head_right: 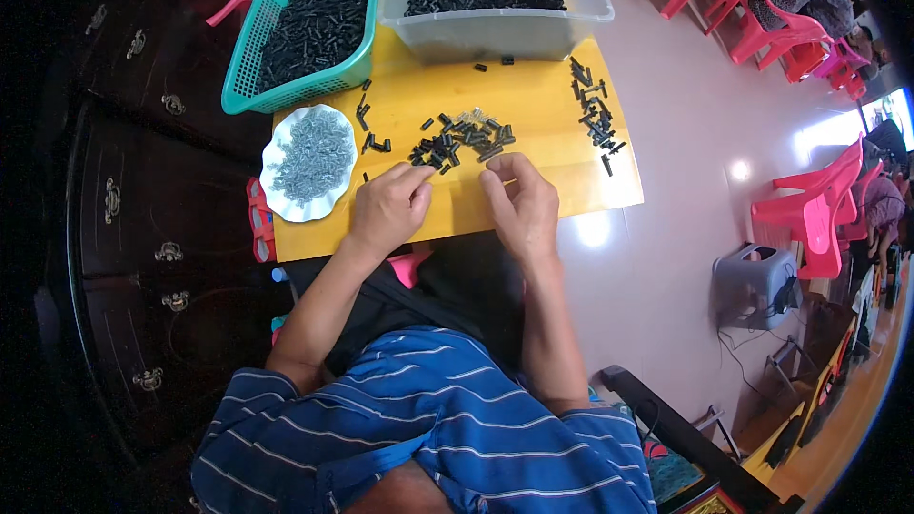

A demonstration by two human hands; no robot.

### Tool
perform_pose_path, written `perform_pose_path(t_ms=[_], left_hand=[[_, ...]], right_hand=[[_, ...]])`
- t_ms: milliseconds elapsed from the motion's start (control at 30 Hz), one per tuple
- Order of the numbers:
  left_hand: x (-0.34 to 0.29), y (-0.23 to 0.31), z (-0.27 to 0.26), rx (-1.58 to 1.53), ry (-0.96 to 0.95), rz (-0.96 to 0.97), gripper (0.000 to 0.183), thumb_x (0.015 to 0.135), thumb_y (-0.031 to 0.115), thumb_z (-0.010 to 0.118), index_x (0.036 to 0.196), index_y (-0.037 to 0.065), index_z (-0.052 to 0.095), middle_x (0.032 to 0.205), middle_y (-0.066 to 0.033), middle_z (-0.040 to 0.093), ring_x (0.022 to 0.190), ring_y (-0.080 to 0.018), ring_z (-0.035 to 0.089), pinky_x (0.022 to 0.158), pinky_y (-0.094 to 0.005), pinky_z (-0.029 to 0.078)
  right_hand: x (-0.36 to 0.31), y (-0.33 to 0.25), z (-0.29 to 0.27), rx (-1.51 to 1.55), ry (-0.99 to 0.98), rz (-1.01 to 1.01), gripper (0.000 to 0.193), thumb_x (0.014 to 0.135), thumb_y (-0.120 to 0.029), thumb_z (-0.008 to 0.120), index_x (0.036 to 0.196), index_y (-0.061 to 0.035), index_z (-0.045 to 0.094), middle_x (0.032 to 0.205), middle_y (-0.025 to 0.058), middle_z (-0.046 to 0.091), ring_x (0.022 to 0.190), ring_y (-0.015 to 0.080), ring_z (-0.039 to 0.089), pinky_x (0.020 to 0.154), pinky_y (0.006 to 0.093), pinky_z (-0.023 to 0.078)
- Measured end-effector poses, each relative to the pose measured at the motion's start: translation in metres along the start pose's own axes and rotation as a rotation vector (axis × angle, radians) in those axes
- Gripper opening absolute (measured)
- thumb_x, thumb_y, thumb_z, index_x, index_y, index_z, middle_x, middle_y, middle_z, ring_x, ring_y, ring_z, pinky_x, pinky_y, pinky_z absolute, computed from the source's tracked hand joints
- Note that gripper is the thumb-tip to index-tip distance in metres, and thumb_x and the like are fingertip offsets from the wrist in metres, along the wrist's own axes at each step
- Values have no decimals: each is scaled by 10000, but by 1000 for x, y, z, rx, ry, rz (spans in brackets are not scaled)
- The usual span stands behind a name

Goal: The person assembles small components by hand, picking up plastic connectors and screws from the containers and the table, joining them together, and placing the assembled pieces on the table.

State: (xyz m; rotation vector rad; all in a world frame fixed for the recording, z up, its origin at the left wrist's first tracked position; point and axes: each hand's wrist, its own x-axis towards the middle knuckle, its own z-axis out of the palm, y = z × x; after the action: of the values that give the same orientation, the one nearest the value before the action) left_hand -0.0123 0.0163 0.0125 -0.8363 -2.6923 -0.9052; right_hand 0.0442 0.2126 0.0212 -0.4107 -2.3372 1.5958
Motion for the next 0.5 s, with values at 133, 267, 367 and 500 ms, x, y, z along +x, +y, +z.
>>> perform_pose_path(t_ms=[133,267,367,500], left_hand=[[4,1,8,7,22,26,155,854,96,671,998,70,723,844,-119,677,747,-342,683,655,-440,557],[9,5,13,34,45,35,151,847,92,681,985,65,734,837,-121,680,729,-342,679,640,-429,553],[12,6,16,38,69,38,145,847,96,684,981,64,732,837,-121,677,726,-342,677,641,-430,553],[14,5,19,59,85,45,153,853,121,683,995,75,714,876,-94,676,741,-317,692,659,-435,566]], right_hand=[[0,-3,-4,-83,-36,-6,179,925,-164,678,1034,-22,677,842,112,712,631,179,650,630,319,522],[0,4,-3,-114,-62,-35,163,938,-164,656,1029,-36,697,877,151,720,686,252,684,668,353,540],[-1,3,-5,-116,-88,-3,157,937,-162,654,1008,-30,702,890,160,723,710,272,693,680,366,545],[-2,2,-6,-125,-91,3,158,935,-166,658,1000,-29,703,887,160,722,716,274,696,684,368,545]])
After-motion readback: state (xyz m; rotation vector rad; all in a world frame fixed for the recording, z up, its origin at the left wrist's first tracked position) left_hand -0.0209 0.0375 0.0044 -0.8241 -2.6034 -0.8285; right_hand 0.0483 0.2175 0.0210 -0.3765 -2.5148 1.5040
